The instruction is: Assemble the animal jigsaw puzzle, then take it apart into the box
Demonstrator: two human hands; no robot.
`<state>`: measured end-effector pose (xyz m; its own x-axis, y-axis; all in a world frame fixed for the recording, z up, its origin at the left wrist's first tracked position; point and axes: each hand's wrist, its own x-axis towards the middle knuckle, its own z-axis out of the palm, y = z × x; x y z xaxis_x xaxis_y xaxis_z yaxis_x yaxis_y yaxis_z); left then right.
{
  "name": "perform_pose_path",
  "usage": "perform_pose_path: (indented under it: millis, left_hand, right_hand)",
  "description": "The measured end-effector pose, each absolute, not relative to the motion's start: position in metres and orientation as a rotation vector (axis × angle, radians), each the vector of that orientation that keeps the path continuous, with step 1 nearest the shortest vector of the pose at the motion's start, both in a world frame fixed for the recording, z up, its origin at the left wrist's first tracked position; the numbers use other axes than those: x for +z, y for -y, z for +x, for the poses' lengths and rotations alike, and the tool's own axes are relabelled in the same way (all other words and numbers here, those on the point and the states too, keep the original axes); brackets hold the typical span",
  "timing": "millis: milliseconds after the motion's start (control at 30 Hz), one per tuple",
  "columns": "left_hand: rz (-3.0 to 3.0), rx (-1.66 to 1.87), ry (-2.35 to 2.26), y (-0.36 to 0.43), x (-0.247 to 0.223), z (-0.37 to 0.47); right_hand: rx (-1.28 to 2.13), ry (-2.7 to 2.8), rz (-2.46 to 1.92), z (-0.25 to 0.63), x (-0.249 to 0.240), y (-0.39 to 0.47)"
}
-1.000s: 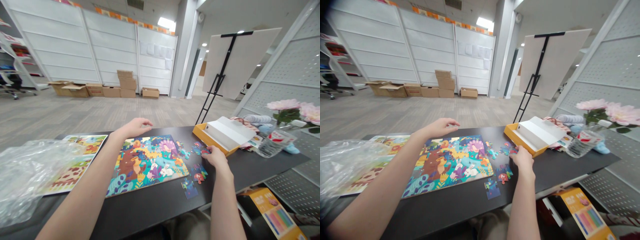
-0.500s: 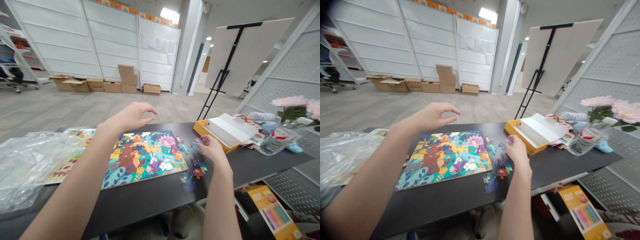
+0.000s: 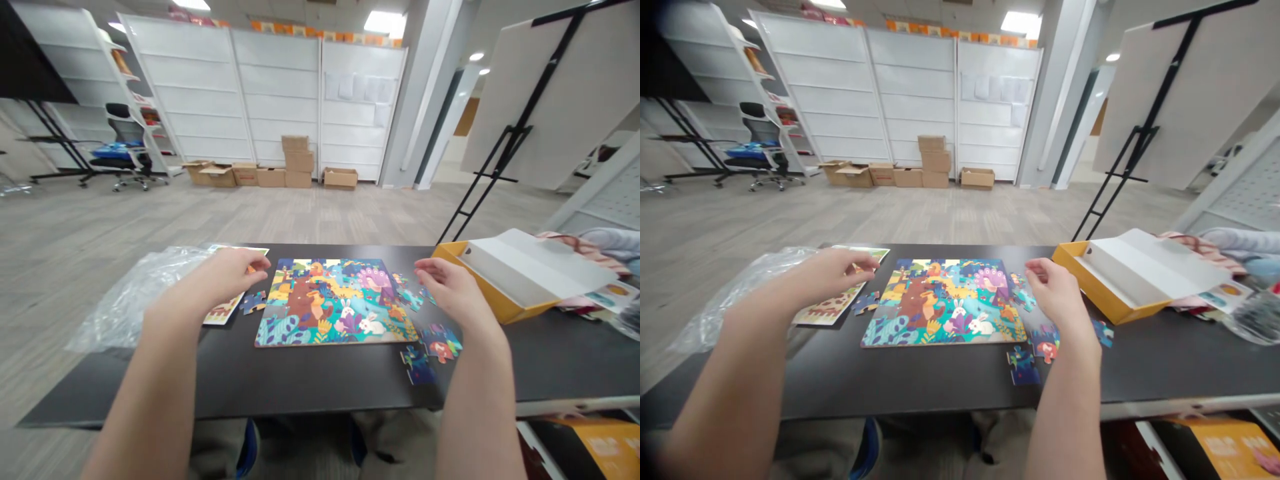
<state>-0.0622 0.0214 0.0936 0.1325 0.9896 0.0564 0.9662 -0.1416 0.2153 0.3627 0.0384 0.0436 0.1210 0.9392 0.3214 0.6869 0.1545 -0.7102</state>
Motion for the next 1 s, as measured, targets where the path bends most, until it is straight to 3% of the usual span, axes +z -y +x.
perform_pose_path:
  millis: [300, 667, 1000]
  left_hand:
    - [2.138, 0.033, -1.910, -0.013, 0.052, -0.091]
    - [2.112, -0.050, -1.986, -0.015, 0.037, -0.092]
    - [2.453, 0.515, -1.724, 0.001, 0.050, -0.072]
  right_hand:
    - [0.338, 1.705, -1.559, 0.332, 0.043, -0.046]
    - [0.331, 1.862, -1.578, 0.307, 0.047, -0.041]
    - [0.348, 1.918, -1.516, 0.301, 0.037, -0.045]
